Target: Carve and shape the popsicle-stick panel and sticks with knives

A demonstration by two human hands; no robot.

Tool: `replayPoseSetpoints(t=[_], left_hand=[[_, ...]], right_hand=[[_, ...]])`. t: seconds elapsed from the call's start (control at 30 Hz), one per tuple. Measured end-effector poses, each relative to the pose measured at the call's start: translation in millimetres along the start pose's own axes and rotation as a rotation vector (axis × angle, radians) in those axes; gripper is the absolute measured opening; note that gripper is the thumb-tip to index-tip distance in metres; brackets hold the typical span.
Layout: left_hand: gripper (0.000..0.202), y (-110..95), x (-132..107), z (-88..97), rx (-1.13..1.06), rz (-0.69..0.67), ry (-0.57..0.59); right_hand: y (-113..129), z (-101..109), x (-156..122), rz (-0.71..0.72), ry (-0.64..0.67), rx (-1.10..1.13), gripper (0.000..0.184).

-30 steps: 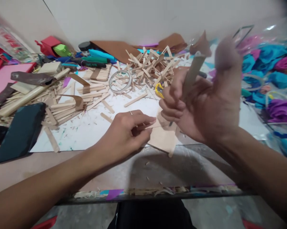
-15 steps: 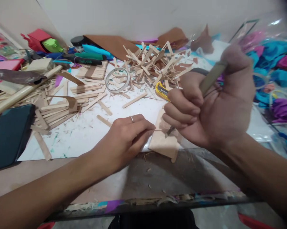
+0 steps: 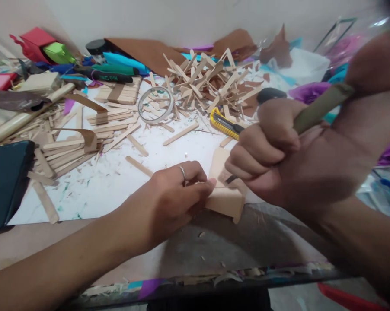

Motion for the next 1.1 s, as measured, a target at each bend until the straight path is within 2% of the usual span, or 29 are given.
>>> replayPoseSetpoints(t=[0.07, 0.13, 0.33, 0.5, 0.63, 0.87, 0.97, 1.03, 1.1], left_hand=[[0.029, 16, -3, -7.3, -0.157, 0.197, 0.033], [0.035, 22, -5, -10.8, -0.247, 0.299, 0.033], [0.039, 20, -3, -11.4, -0.262, 0.336, 0.012], [0.039, 22, -4, -13.1, -0.253, 0.342, 0.027], [0.04, 21, -1, -12.6, -0.277, 0.295, 0.052], [0.032, 6, 7, -7.2, -0.273, 0.152, 0.06], [0.029, 0, 5, 1.0, -0.166, 0.125, -0.016], [0.022, -8, 2, 6.7, -0.081, 0.054, -0.072], [0.015, -15, 0, 6.5, -0.016, -0.027, -0.079]], right_hand=[[1, -2, 0, 0.036, -0.015, -0.055, 0.086], [1, -1, 0, 0.077, -0.047, -0.073, 0.083], [-11, 2, 6, 0.012, -0.102, -0.03, 0.085], [-9, 2, 8, 0.032, -0.118, -0.033, 0.084], [-10, 1, 8, 0.055, -0.093, -0.04, 0.083], [-12, 3, 10, 0.088, -0.069, -0.009, 0.08], [-13, 6, 12, 0.099, -0.094, 0.03, 0.08], [-13, 10, 13, 0.124, -0.122, 0.053, 0.079], [-14, 15, 13, 0.134, -0.139, 0.081, 0.076]])
Point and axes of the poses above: each hand's wrist, its own x-axis towards the middle knuckle, its own z-axis out of the back of the hand, y = z × x, the point moved 10 cm from there along x, towards the middle knuckle, and after that the axes turned 13 degrees about y, right-handed, at the moved point
